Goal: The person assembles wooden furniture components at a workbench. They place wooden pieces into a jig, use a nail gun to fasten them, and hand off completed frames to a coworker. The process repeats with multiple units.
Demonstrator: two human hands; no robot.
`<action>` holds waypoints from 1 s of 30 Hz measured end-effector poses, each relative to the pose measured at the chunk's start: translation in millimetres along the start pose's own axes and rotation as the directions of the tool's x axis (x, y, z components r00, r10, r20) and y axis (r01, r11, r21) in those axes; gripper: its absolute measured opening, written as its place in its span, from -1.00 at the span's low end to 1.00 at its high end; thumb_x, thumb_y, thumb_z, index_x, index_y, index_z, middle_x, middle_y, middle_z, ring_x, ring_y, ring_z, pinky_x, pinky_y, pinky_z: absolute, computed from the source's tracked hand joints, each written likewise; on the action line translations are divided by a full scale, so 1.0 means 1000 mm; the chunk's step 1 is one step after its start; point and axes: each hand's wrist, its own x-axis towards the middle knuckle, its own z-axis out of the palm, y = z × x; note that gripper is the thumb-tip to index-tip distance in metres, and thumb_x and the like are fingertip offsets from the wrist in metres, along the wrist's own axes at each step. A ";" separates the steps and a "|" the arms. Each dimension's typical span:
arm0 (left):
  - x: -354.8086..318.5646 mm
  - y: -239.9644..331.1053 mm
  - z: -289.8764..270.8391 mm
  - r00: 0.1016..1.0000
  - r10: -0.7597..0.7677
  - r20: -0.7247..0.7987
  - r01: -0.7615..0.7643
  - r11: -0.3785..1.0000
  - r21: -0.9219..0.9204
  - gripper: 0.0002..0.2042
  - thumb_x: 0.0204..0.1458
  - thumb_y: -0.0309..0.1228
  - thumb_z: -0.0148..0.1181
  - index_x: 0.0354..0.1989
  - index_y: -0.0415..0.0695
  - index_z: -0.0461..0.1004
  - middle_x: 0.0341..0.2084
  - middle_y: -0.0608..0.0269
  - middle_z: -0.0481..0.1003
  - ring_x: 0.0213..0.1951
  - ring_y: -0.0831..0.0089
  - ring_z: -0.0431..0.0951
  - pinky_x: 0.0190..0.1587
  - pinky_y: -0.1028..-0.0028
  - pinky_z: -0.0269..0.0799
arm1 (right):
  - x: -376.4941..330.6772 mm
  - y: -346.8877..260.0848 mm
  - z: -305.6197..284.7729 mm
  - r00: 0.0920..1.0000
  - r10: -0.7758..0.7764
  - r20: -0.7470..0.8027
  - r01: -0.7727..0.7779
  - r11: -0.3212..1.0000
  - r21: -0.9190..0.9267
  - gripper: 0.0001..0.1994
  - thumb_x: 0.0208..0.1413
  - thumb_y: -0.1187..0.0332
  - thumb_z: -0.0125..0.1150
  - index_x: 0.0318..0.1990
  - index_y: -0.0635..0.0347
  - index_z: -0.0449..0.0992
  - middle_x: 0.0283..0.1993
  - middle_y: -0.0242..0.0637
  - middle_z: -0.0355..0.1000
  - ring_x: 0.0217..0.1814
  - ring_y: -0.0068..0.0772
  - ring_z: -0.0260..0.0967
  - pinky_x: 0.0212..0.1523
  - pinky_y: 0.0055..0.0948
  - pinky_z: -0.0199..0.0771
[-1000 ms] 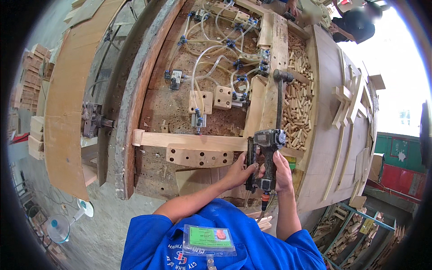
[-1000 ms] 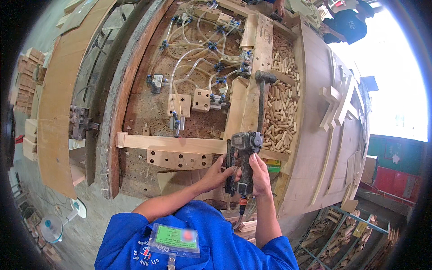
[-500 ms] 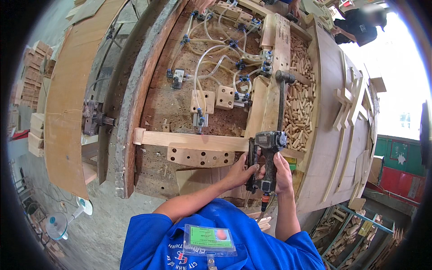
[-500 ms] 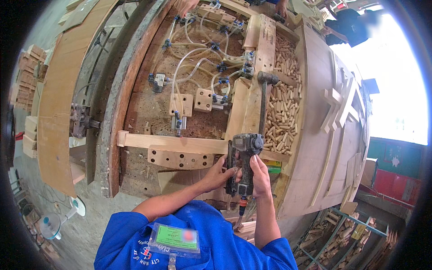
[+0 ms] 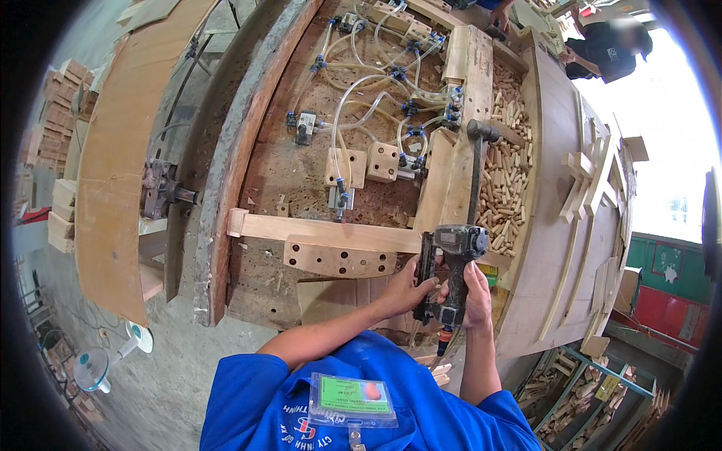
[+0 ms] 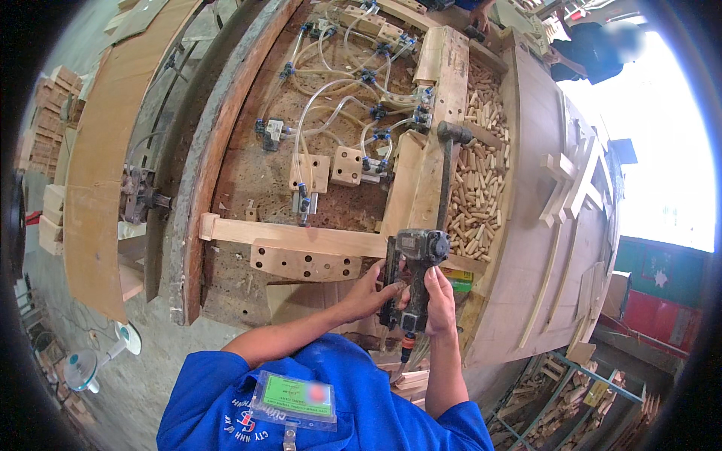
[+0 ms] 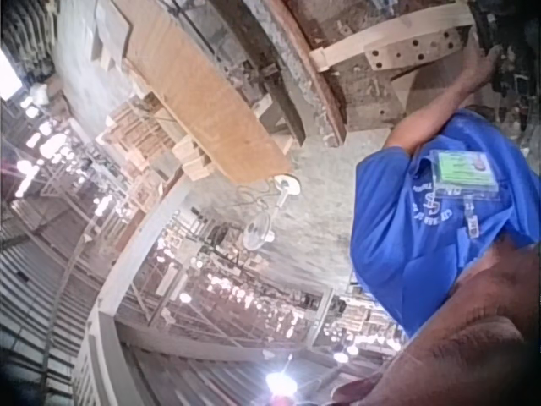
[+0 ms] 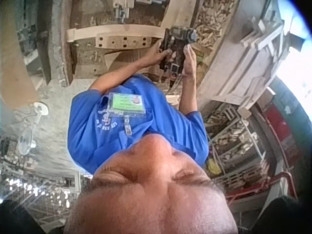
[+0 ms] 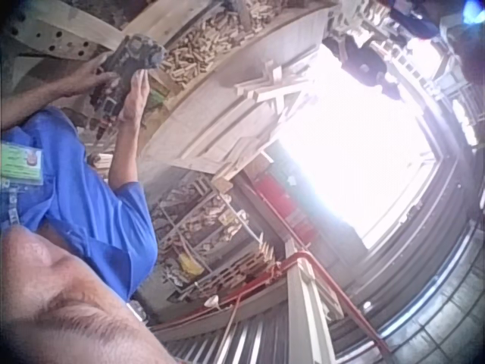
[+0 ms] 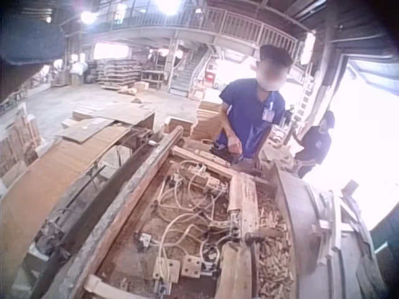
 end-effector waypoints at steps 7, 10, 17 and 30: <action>-0.003 0.004 -0.001 1.000 -0.007 -0.014 0.007 1.000 -0.028 -0.32 0.31 -0.26 0.24 0.50 -0.25 0.10 0.19 -0.07 0.44 0.10 0.31 0.53 0.17 0.29 0.50 | 0.002 0.000 0.003 0.999 0.045 0.010 -0.045 0.998 0.031 -0.56 0.57 0.16 -0.07 0.32 0.38 0.38 0.16 -0.13 0.55 -0.39 -0.44 0.54 -0.37 -0.40 0.69; -0.003 0.001 -0.001 1.000 0.010 -0.027 -0.010 1.000 0.000 -0.32 0.31 -0.27 0.25 0.50 -0.25 0.09 0.15 -0.05 0.46 0.06 0.34 0.55 0.13 0.30 0.52 | 0.003 0.000 0.005 0.999 0.051 0.017 -0.052 0.998 0.027 -0.56 0.57 0.17 -0.07 0.32 0.37 0.37 0.17 -0.12 0.54 -0.39 -0.45 0.54 -0.35 -0.40 0.70; -0.005 0.003 -0.002 0.999 -0.049 -0.005 0.049 0.999 -0.003 -0.28 0.30 -0.28 0.26 0.52 -0.25 0.04 0.03 -0.02 0.53 -0.06 0.38 0.59 0.00 0.31 0.58 | 0.005 -0.001 0.009 0.998 0.059 -0.005 -0.059 0.998 -0.003 -0.56 0.57 0.16 -0.07 0.33 0.35 0.35 0.19 -0.11 0.51 -0.38 -0.45 0.54 -0.37 -0.39 0.69; 0.000 0.011 0.010 0.989 0.088 0.123 -0.116 0.961 0.250 -0.41 0.33 -0.18 0.27 0.42 -0.22 0.33 -0.02 0.03 0.61 0.02 0.27 0.64 0.13 0.29 0.56 | -0.071 -0.041 -0.038 0.945 -0.165 -0.281 0.140 0.985 -0.104 -0.66 0.55 0.17 0.00 0.19 0.27 0.41 -0.29 -0.23 0.56 -0.51 -0.44 0.49 -0.49 -0.42 0.60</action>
